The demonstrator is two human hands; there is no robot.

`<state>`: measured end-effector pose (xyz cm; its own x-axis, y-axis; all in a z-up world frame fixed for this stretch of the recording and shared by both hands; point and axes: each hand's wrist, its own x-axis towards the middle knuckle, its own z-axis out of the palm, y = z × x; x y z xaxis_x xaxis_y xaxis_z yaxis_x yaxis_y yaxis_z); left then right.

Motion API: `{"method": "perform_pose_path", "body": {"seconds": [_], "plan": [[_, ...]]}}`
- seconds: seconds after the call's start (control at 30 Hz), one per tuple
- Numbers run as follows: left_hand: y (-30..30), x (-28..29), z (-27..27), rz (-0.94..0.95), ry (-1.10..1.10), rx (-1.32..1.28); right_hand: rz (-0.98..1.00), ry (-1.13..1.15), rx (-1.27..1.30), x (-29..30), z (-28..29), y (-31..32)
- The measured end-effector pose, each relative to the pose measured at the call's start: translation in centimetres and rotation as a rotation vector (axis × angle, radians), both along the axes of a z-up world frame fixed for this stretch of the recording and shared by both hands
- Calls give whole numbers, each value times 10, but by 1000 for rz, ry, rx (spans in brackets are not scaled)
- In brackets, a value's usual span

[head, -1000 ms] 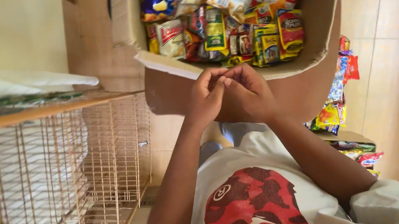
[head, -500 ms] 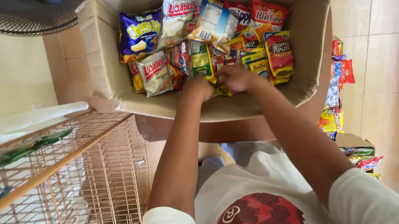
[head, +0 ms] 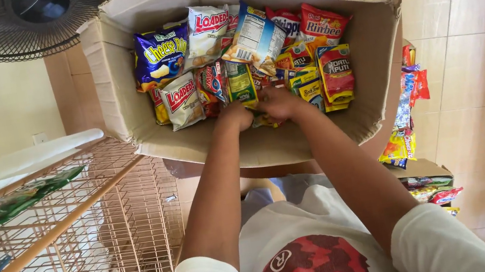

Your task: Transferring various snack packets and coffee sachets from a cardboard box onto display shelves in a grocery store.

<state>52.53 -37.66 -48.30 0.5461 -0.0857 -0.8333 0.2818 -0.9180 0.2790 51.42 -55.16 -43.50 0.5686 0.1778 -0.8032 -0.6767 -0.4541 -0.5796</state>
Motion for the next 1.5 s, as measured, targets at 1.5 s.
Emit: {"method": "perform_pose_path", "body": {"seconds": [1.5], "plan": [[-90, -20, 113, 401, 261, -588, -194, -170, 150, -22, 54, -105]]}}
